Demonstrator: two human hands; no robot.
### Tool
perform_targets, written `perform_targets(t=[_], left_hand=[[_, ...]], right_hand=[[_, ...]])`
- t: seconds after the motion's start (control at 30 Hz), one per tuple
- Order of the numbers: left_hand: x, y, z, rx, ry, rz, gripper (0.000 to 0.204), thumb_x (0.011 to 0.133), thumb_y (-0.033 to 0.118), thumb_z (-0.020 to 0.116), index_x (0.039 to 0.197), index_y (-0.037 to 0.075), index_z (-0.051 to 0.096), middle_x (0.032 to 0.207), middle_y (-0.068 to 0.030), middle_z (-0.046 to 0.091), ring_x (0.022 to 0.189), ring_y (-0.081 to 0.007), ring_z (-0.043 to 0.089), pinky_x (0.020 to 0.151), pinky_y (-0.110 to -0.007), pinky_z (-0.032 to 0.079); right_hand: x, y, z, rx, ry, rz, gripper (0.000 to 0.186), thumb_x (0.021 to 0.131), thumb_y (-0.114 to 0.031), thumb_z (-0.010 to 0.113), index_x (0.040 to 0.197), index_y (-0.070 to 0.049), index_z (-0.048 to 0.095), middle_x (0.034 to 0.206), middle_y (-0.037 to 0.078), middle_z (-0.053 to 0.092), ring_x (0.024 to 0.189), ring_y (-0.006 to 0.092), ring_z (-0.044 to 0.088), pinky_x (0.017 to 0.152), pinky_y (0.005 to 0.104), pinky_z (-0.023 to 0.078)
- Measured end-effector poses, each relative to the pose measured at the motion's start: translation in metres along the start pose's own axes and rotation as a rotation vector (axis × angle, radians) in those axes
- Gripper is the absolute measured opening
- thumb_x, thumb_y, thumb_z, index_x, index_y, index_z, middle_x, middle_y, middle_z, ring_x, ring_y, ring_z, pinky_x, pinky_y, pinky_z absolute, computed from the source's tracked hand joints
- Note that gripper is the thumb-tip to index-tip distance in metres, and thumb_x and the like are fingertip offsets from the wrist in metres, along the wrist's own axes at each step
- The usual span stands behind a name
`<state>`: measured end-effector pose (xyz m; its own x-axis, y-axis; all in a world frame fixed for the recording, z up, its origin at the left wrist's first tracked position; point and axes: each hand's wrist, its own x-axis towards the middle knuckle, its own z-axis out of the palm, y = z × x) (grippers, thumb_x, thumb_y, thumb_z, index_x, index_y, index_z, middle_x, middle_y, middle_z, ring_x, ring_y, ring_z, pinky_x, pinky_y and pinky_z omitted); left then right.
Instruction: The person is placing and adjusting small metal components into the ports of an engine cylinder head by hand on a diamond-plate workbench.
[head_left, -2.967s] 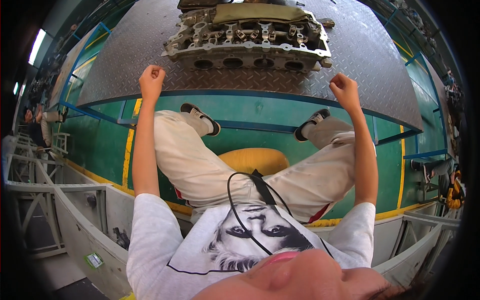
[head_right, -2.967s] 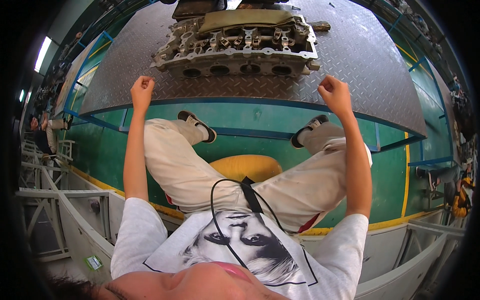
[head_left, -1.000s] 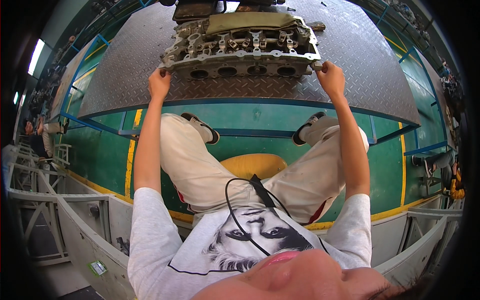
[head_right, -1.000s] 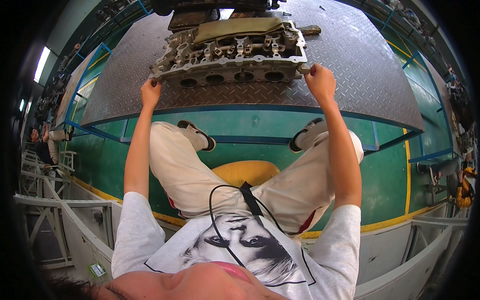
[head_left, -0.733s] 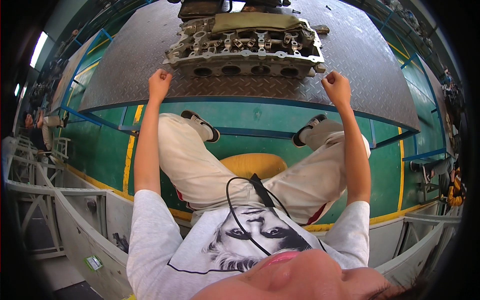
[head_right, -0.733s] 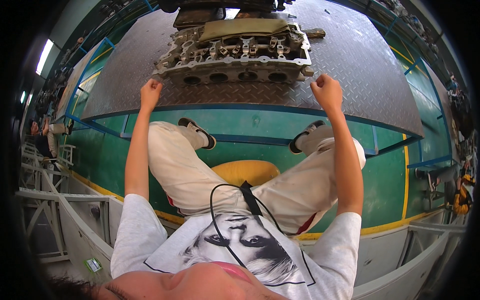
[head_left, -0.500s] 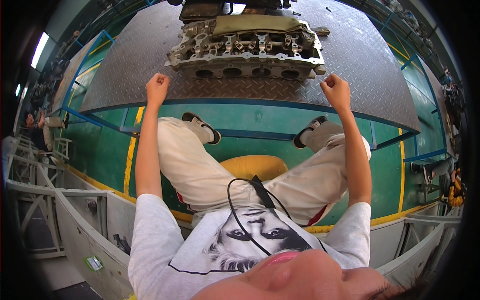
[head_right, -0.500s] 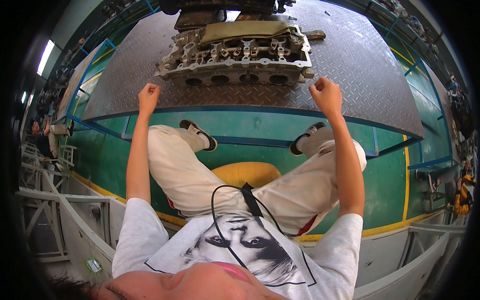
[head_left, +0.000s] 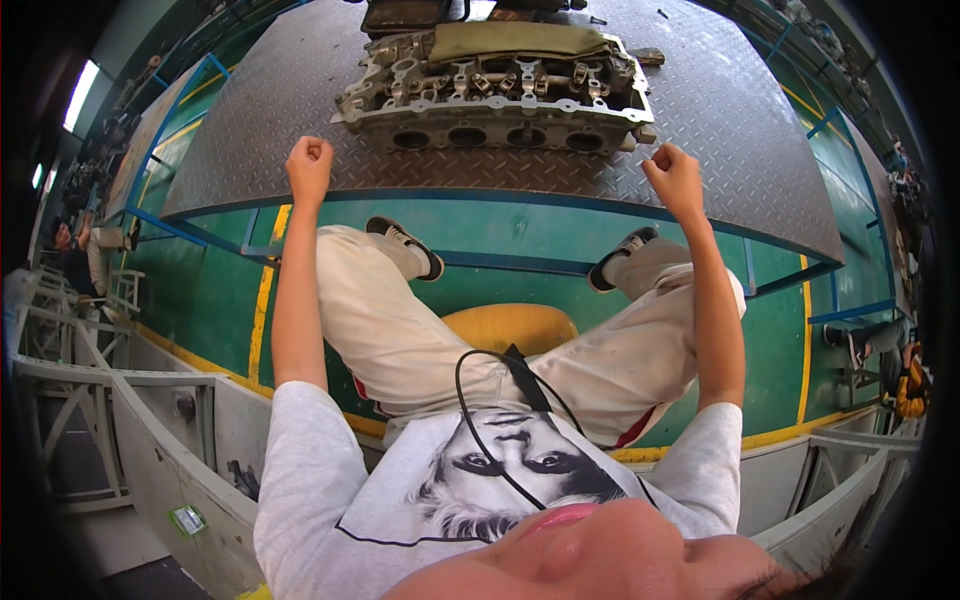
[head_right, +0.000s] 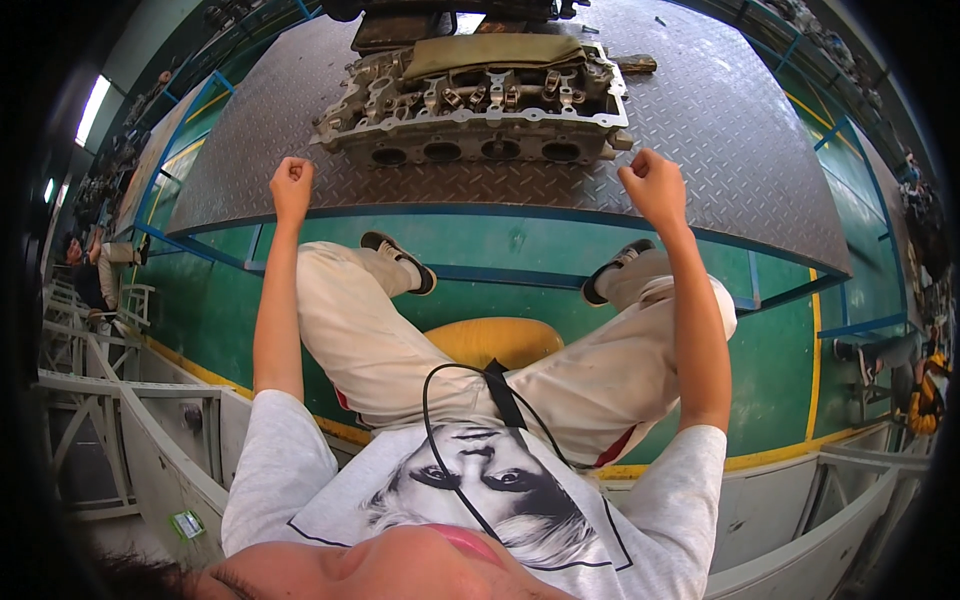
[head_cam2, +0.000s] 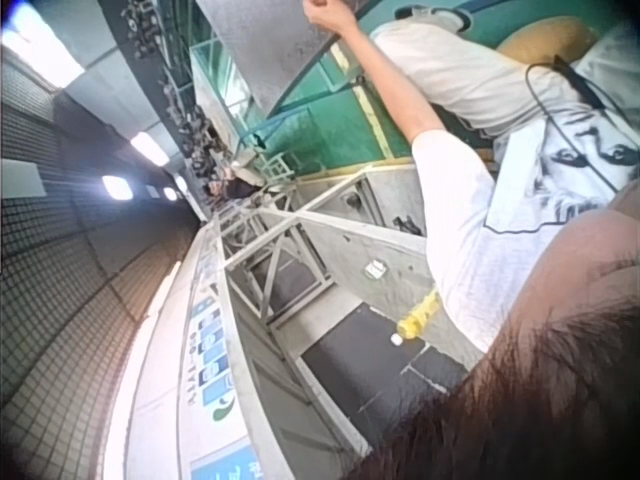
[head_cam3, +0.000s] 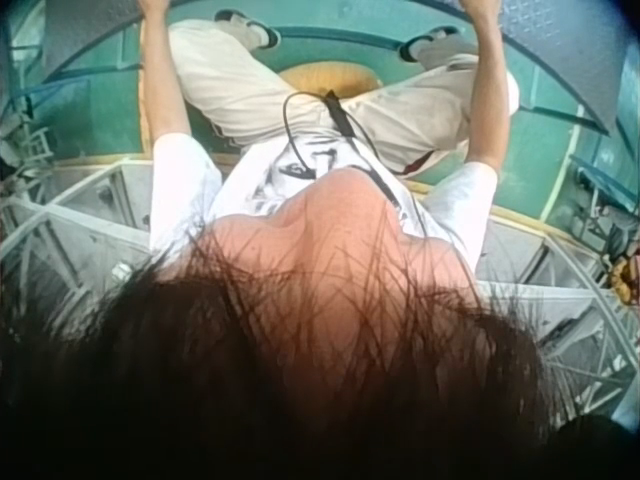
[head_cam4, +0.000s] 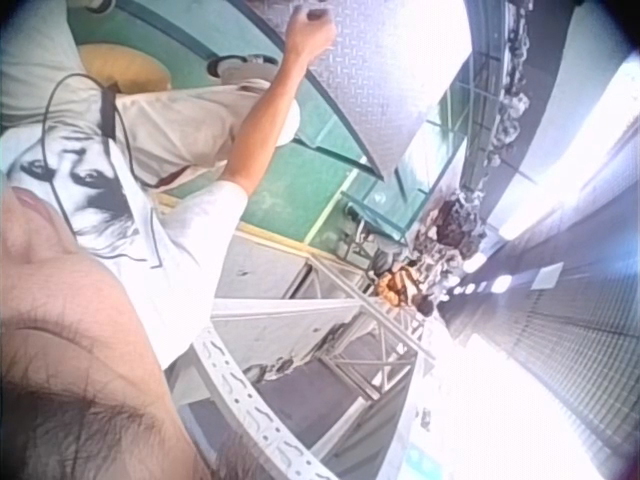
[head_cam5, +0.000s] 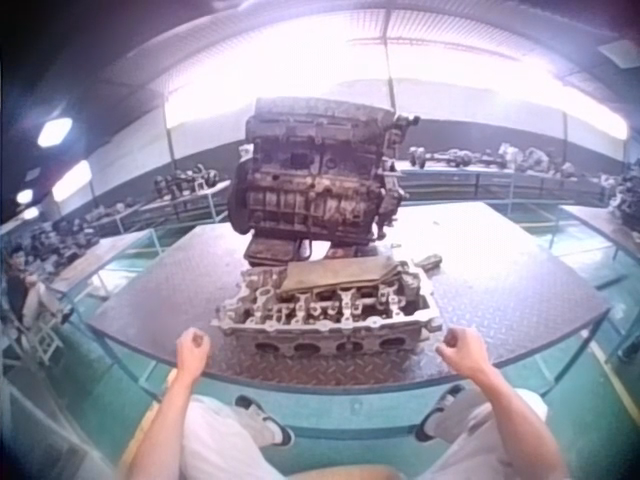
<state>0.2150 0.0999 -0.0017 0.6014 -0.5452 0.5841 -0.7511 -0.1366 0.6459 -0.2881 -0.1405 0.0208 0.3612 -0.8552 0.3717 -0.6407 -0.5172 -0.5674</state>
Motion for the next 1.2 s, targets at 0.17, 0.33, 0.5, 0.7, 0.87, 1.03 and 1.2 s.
perform_targets(t=[0.17, 0.33, 0.5, 0.7, 0.87, 1.03, 1.2], left_hand=[[-0.003, 0.010, 0.000, 0.010, 0.087, 0.094, 0.012, 0.083, 0.012, 0.063, 0.082, 0.000, 0.062, 0.063, 0.0007, 0.054, 0.056, -0.0062, 0.047, 0.053, -0.022, 0.040], [-0.003, 0.004, 0.003, 0.033, -0.074, 0.000, 0.014, 0.080, 0.014, 0.064, 0.081, 0.000, 0.062, 0.064, -0.0035, 0.057, 0.057, -0.0103, 0.051, 0.055, -0.026, 0.042], [0.002, 0.006, 0.009, 0.102, -0.075, -0.052, 0.017, 0.077, 0.017, 0.064, 0.080, 0.000, 0.062, 0.067, -0.0111, 0.061, 0.059, -0.0215, 0.057, 0.058, -0.033, 0.045], [0.005, 0.015, 0.017, 0.234, -0.012, 0.003, 0.017, 0.078, 0.018, 0.063, 0.080, 0.001, 0.063, 0.071, -0.0133, 0.062, 0.066, -0.0287, 0.060, 0.062, -0.037, 0.046], [0.010, 0.020, 0.019, 0.251, 0.115, 0.042, 0.018, 0.079, 0.018, 0.063, 0.084, 0.001, 0.063, 0.067, -0.0123, 0.061, 0.063, -0.0236, 0.060, 0.060, -0.034, 0.045], [0.007, 0.026, 0.023, 0.291, 0.026, -0.011, 0.020, 0.077, 0.021, 0.064, 0.083, 0.002, 0.064, 0.073, -0.0129, 0.063, 0.068, -0.0277, 0.061, 0.063, -0.036, 0.046], [0.006, 0.024, 0.018, 0.251, -0.052, -0.075, 0.020, 0.076, 0.021, 0.065, 0.080, 0.002, 0.063, 0.074, -0.0137, 0.063, 0.071, -0.0310, 0.062, 0.064, -0.038, 0.047]], right_hand=[[-0.001, 0.008, -0.004, 0.094, 0.016, 0.010, 0.021, 0.071, -0.020, 0.066, 0.072, 0.001, 0.060, 0.059, 0.011, 0.060, 0.053, 0.0204, 0.058, 0.055, 0.0321, 0.046], [-0.002, 0.005, -0.005, -0.023, -0.054, 0.015, 0.021, 0.072, -0.022, 0.064, 0.074, -0.001, 0.061, 0.064, 0.013, 0.063, 0.059, 0.0260, 0.062, 0.058, 0.0350, 0.048], [0.005, 0.008, 0.003, -0.086, -0.047, 0.022, 0.022, 0.071, -0.024, 0.064, 0.076, -0.002, 0.063, 0.069, 0.014, 0.065, 0.067, 0.0317, 0.064, 0.063, 0.0383, 0.050], [0.015, 0.013, 0.012, -0.145, -0.013, 0.035, 0.024, 0.071, -0.027, 0.064, 0.075, -0.003, 0.064, 0.070, 0.013, 0.065, 0.067, 0.0314, 0.064, 0.063, 0.0382, 0.050], [0.018, 0.009, 0.012, -0.059, 0.060, 0.063, 0.024, 0.071, -0.027, 0.064, 0.075, -0.003, 0.063, 0.068, 0.014, 0.064, 0.066, 0.0322, 0.063, 0.062, 0.0389, 0.049], [0.018, 0.013, 0.012, -0.125, 0.024, 0.057, 0.024, 0.070, -0.027, 0.064, 0.073, -0.003, 0.062, 0.067, 0.015, 0.063, 0.067, 0.0332, 0.063, 0.062, 0.0397, 0.049], [0.012, 0.011, 0.009, -0.175, -0.041, 0.018, 0.023, 0.070, -0.026, 0.064, 0.072, -0.003, 0.062, 0.067, 0.015, 0.063, 0.067, 0.0339, 0.063, 0.062, 0.0403, 0.049]])
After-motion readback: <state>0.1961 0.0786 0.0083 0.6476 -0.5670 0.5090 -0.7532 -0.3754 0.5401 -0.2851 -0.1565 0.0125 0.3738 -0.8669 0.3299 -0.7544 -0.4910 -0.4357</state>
